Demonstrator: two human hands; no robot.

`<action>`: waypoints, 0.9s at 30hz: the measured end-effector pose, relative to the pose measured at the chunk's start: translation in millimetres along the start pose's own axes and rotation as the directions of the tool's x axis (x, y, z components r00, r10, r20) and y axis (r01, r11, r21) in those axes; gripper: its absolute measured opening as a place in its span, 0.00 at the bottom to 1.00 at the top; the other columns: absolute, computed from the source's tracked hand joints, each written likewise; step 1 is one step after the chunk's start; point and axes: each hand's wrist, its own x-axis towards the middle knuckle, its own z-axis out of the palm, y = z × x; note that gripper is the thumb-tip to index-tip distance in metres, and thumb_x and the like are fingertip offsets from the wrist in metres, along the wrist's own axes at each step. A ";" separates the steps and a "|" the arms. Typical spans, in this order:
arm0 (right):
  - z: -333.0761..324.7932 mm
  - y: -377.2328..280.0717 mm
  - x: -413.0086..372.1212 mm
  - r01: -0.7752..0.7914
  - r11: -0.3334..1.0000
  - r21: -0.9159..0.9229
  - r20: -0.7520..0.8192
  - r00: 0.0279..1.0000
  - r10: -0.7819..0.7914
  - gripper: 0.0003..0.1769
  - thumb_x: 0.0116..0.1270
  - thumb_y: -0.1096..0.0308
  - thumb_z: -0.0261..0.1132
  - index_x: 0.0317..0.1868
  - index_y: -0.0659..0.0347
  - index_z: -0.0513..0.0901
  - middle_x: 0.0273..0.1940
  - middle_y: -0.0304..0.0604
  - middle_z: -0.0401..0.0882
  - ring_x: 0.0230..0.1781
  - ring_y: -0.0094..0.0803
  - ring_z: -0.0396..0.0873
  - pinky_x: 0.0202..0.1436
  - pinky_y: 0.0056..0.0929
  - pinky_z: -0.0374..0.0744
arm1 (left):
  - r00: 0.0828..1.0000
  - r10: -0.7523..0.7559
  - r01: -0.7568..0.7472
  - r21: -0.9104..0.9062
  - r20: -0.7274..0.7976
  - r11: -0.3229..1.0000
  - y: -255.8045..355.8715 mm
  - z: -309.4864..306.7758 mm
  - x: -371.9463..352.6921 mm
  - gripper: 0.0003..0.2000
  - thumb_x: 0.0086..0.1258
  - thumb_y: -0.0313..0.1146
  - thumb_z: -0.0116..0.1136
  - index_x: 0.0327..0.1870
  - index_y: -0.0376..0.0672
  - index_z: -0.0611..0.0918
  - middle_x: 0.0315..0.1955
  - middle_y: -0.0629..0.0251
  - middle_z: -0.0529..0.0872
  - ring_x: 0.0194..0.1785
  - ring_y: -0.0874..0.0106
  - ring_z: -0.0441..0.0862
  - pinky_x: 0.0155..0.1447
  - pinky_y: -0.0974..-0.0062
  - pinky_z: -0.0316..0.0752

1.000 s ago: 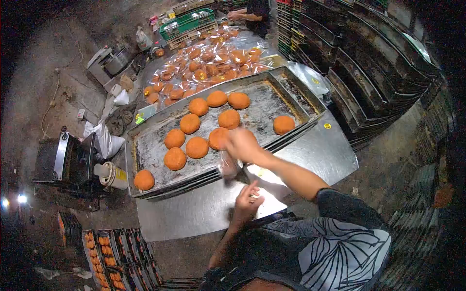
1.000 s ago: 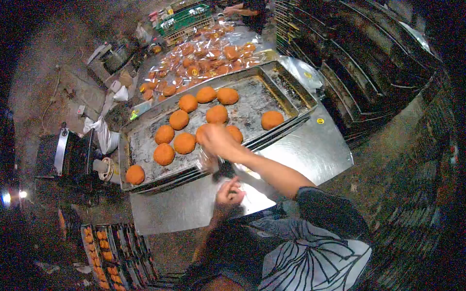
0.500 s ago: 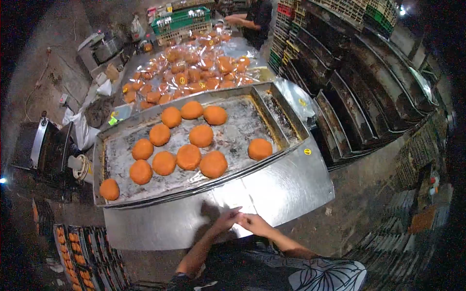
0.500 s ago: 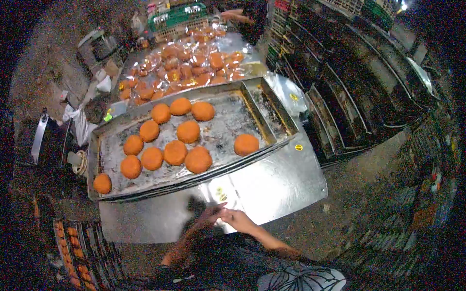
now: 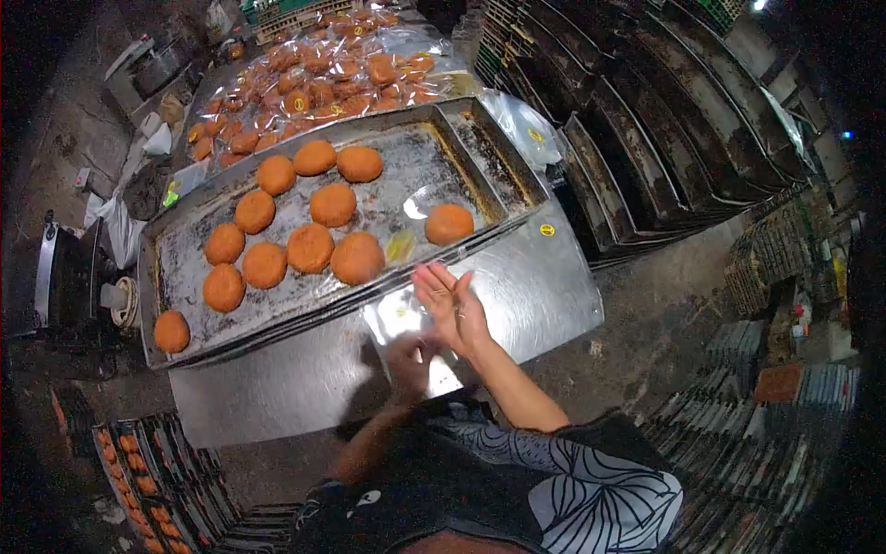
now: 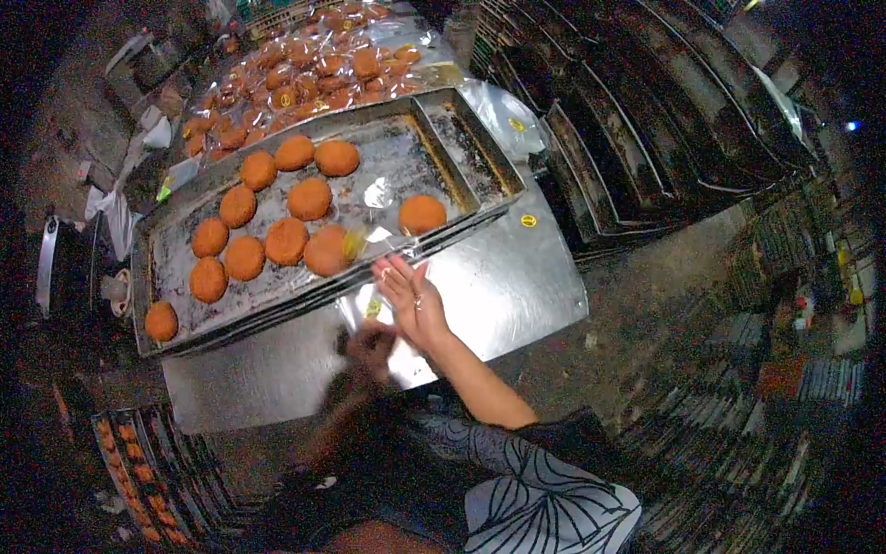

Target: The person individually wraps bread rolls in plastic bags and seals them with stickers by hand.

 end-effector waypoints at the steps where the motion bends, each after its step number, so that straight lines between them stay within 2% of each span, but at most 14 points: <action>1: 17.2 10.7 1.1 0.056 0.988 0.142 0.019 0.998 -0.059 0.25 0.63 0.55 0.50 0.54 0.64 0.66 0.43 0.54 0.73 0.43 0.33 0.71 0.44 0.32 0.73 | 0.996 0.070 -0.070 0.003 -0.048 0.998 -2.2 -8.3 12.0 0.13 0.54 0.29 0.55 0.42 0.41 0.74 0.35 0.62 0.76 0.35 0.72 0.76 0.34 0.74 0.73; 4: 7.6 54.6 -6.4 -0.383 0.920 -0.088 -0.049 0.924 0.380 0.19 0.63 0.60 0.50 0.51 0.63 0.70 0.42 0.46 0.74 0.40 0.34 0.72 0.40 0.29 0.73 | 0.975 0.149 -0.148 0.016 -0.167 0.989 24.2 -44.6 33.3 0.17 0.63 0.41 0.47 0.48 0.40 0.69 0.40 0.60 0.72 0.39 0.70 0.75 0.40 0.72 0.74; 5: -16.6 61.5 9.9 -0.293 0.886 -0.360 -0.015 0.951 0.308 0.19 0.63 0.63 0.49 0.51 0.63 0.70 0.41 0.46 0.74 0.39 0.34 0.72 0.42 0.28 0.72 | 0.944 -0.285 0.126 -0.616 -0.166 0.778 42.3 -57.3 32.3 0.18 0.64 0.44 0.44 0.48 0.40 0.68 0.38 0.60 0.71 0.39 0.69 0.75 0.42 0.71 0.74; 6: -15.7 39.0 33.8 0.021 0.621 -0.783 0.195 0.957 0.213 0.19 0.62 0.64 0.49 0.51 0.65 0.68 0.40 0.49 0.74 0.38 0.36 0.73 0.42 0.29 0.72 | 0.899 -0.346 0.124 -0.604 -0.267 0.787 57.1 -65.8 36.0 0.18 0.65 0.42 0.43 0.49 0.38 0.67 0.36 0.61 0.70 0.36 0.70 0.75 0.43 0.70 0.74; 8: -23.5 -14.3 106.5 0.525 -0.296 -0.798 0.598 0.751 -0.280 0.26 0.58 0.62 0.58 0.52 0.69 0.64 0.41 0.46 0.75 0.32 0.35 0.75 0.35 0.30 0.73 | 0.855 -0.316 -0.049 -0.671 -0.410 0.740 63.8 -96.6 38.4 0.19 0.66 0.40 0.42 0.53 0.39 0.63 0.36 0.63 0.69 0.43 0.68 0.71 0.51 0.65 0.68; 9: -8.1 -50.1 125.1 0.231 -0.485 -0.843 0.417 0.851 -0.320 0.28 0.56 0.59 0.60 0.51 0.70 0.65 0.39 0.50 0.75 0.36 0.38 0.74 0.38 0.30 0.72 | 0.808 -0.271 -0.170 -0.648 -0.522 0.742 76.1 -104.3 39.8 0.21 0.65 0.40 0.43 0.55 0.40 0.62 0.38 0.63 0.69 0.47 0.66 0.69 0.54 0.62 0.66; 10: -30.2 -76.1 149.1 0.149 -0.917 -0.371 0.742 0.642 -0.195 0.29 0.53 0.56 0.62 0.47 0.70 0.66 0.36 0.53 0.76 0.35 0.42 0.74 0.37 0.30 0.72 | 0.826 -0.241 -0.212 -0.677 -0.510 0.705 87.8 -110.3 38.7 0.22 0.64 0.38 0.43 0.57 0.40 0.60 0.41 0.62 0.68 0.51 0.65 0.66 0.57 0.60 0.63; 12: -86.1 -103.5 191.3 0.173 -0.905 -0.388 0.577 0.811 -0.092 0.34 0.43 0.55 0.70 0.44 0.68 0.67 0.31 0.49 0.76 0.30 0.38 0.75 0.34 0.30 0.74 | 0.840 -0.232 -0.293 -0.771 -0.490 0.565 99.4 -127.3 35.8 0.27 0.61 0.33 0.45 0.61 0.41 0.55 0.49 0.58 0.65 0.56 0.62 0.61 0.59 0.53 0.59; 13: -40.5 -99.3 172.3 -0.030 -0.588 -0.808 0.014 0.998 -0.069 0.34 0.40 0.55 0.73 0.42 0.67 0.68 0.29 0.47 0.75 0.29 0.36 0.75 0.34 0.30 0.74 | 0.828 -0.200 -0.341 -0.754 -0.524 0.562 104.1 -136.3 34.9 0.28 0.59 0.31 0.46 0.61 0.42 0.55 0.50 0.57 0.65 0.56 0.60 0.63 0.60 0.52 0.58; 16: 5.8 -55.9 121.0 0.188 -0.453 -0.871 0.328 0.910 -0.253 0.36 0.34 0.53 0.75 0.39 0.66 0.68 0.28 0.45 0.74 0.31 0.34 0.75 0.34 0.29 0.74 | 0.806 -0.069 -0.461 -0.696 -0.588 0.551 111.9 -157.1 33.3 0.30 0.56 0.31 0.48 0.61 0.42 0.54 0.49 0.57 0.66 0.55 0.58 0.65 0.60 0.51 0.57; 19: 48.2 33.5 61.5 0.497 0.207 -0.842 0.433 0.854 -0.289 0.35 0.34 0.61 0.75 0.43 0.62 0.68 0.40 0.43 0.71 0.41 0.33 0.71 0.46 0.29 0.71 | 0.707 -0.129 -0.548 -0.654 -0.696 0.521 114.1 -145.8 43.0 0.30 0.56 0.30 0.46 0.62 0.43 0.53 0.49 0.57 0.66 0.55 0.58 0.66 0.60 0.52 0.57; 20: 77.1 55.3 37.7 0.630 0.109 -0.768 0.591 0.765 -0.256 0.37 0.34 0.62 0.75 0.45 0.62 0.68 0.42 0.44 0.70 0.46 0.33 0.69 0.51 0.31 0.68 | 0.772 -0.083 -0.487 -0.669 -0.630 0.561 110.8 -125.3 42.7 0.28 0.56 0.32 0.45 0.60 0.43 0.56 0.50 0.57 0.68 0.54 0.60 0.67 0.60 0.56 0.59; 22: 95.8 83.9 21.2 0.603 0.023 -0.798 0.544 0.736 -0.403 0.40 0.36 0.68 0.74 0.51 0.64 0.63 0.46 0.44 0.69 0.48 0.31 0.67 0.55 0.28 0.65 | 0.880 0.015 -0.385 -0.694 -0.475 0.608 110.0 -92.6 37.7 0.27 0.58 0.36 0.44 0.61 0.45 0.57 0.53 0.56 0.67 0.55 0.62 0.67 0.60 0.64 0.61; 27: 77.3 90.2 -10.6 0.470 0.414 -0.779 0.278 0.852 -0.444 0.40 0.42 0.67 0.71 0.54 0.65 0.60 0.49 0.49 0.67 0.52 0.35 0.66 0.56 0.30 0.65 | 0.992 -0.057 -0.045 -0.742 -0.112 0.669 100.4 -71.0 24.7 0.25 0.63 0.33 0.40 0.62 0.45 0.52 0.56 0.57 0.63 0.59 0.63 0.62 0.63 0.64 0.56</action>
